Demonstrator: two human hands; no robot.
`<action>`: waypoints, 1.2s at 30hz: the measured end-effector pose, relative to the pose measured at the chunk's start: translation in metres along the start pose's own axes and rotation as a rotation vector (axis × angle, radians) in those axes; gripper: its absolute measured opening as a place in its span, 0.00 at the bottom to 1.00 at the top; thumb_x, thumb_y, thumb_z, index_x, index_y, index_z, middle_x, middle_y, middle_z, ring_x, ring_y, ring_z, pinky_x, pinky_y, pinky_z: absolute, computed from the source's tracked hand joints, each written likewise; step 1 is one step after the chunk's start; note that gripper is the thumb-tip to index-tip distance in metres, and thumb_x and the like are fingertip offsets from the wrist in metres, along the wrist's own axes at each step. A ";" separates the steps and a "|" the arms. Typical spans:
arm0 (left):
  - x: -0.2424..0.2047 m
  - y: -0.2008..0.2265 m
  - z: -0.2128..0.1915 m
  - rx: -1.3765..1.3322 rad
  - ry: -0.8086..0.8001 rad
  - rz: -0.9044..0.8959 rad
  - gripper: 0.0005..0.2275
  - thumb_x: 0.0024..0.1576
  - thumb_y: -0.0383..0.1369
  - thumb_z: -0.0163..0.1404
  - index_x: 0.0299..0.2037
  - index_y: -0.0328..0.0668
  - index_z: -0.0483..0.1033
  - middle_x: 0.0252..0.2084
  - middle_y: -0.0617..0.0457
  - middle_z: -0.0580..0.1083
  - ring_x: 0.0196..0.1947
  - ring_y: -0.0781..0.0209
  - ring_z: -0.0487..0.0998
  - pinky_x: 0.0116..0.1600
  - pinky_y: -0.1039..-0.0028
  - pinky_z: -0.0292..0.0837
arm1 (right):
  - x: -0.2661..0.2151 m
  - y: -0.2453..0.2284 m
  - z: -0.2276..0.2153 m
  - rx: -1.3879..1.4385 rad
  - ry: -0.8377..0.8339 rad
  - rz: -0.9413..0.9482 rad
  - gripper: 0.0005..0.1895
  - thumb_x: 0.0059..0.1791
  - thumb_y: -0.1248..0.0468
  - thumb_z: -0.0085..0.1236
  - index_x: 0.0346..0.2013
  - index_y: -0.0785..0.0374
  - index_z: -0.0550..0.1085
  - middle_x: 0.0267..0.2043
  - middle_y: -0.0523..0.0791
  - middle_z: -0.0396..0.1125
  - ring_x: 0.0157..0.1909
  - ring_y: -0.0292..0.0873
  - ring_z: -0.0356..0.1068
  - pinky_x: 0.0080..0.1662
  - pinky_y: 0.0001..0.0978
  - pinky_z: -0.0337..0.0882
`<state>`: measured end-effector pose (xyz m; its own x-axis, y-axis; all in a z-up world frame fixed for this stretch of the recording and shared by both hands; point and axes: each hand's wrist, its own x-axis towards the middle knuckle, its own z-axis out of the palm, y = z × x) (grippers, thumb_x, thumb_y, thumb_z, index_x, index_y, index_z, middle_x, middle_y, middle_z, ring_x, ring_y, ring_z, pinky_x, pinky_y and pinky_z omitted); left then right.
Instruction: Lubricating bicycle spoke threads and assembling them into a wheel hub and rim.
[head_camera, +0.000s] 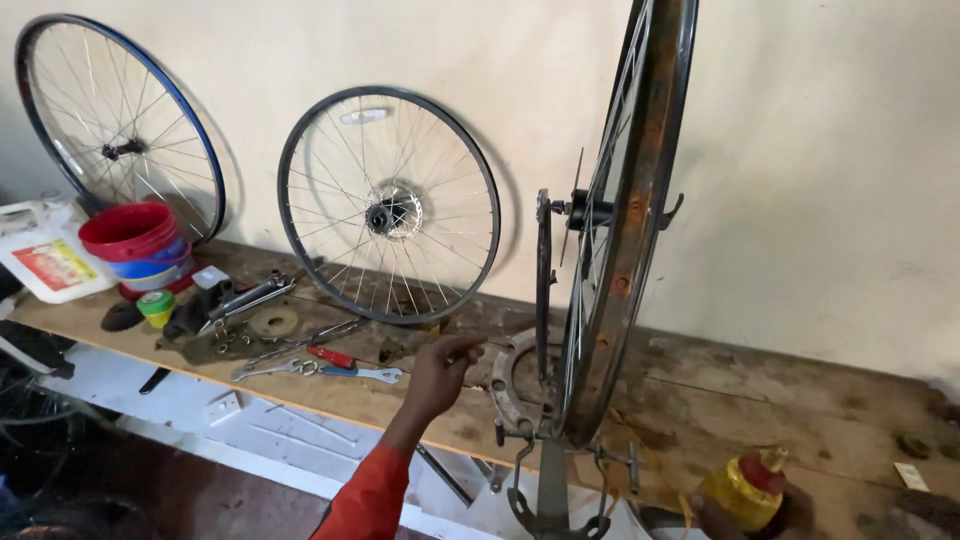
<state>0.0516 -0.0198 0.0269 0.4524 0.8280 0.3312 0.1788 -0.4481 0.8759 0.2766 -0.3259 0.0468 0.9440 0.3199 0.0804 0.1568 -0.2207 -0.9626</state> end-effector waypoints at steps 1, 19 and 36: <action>-0.004 0.025 -0.004 -0.001 -0.007 0.001 0.18 0.53 0.21 0.41 0.48 0.47 0.82 0.39 0.50 0.81 0.39 0.59 0.82 0.39 0.67 0.77 | -0.005 -0.001 0.001 -0.001 0.006 0.004 0.24 0.32 0.71 0.74 0.40 0.77 0.77 0.34 0.59 0.74 0.34 0.53 0.73 0.40 0.41 0.72; -0.032 0.185 -0.028 -0.597 -0.616 0.179 0.13 0.62 0.41 0.42 0.42 0.41 0.76 0.40 0.53 0.75 0.39 0.63 0.72 0.43 0.74 0.64 | 0.065 0.025 -0.038 0.501 -0.027 0.201 0.22 0.60 0.62 0.29 0.70 0.53 0.55 0.68 0.50 0.53 0.58 0.68 0.57 0.41 0.77 0.59; -0.055 0.229 -0.023 -0.428 -0.220 0.702 0.18 0.58 0.26 0.41 0.59 0.38 0.66 0.67 0.43 0.63 0.69 0.47 0.64 0.68 0.59 0.64 | -0.033 -0.177 -0.050 -0.401 -0.047 -1.033 0.50 0.17 0.59 0.77 0.52 0.69 0.70 0.48 0.55 0.67 0.53 0.51 0.71 0.55 0.38 0.70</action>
<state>0.0472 -0.1600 0.2175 0.5024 0.3013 0.8105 -0.5325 -0.6307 0.5645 0.2325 -0.3437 0.2278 0.2944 0.5551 0.7779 0.9528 -0.1075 -0.2839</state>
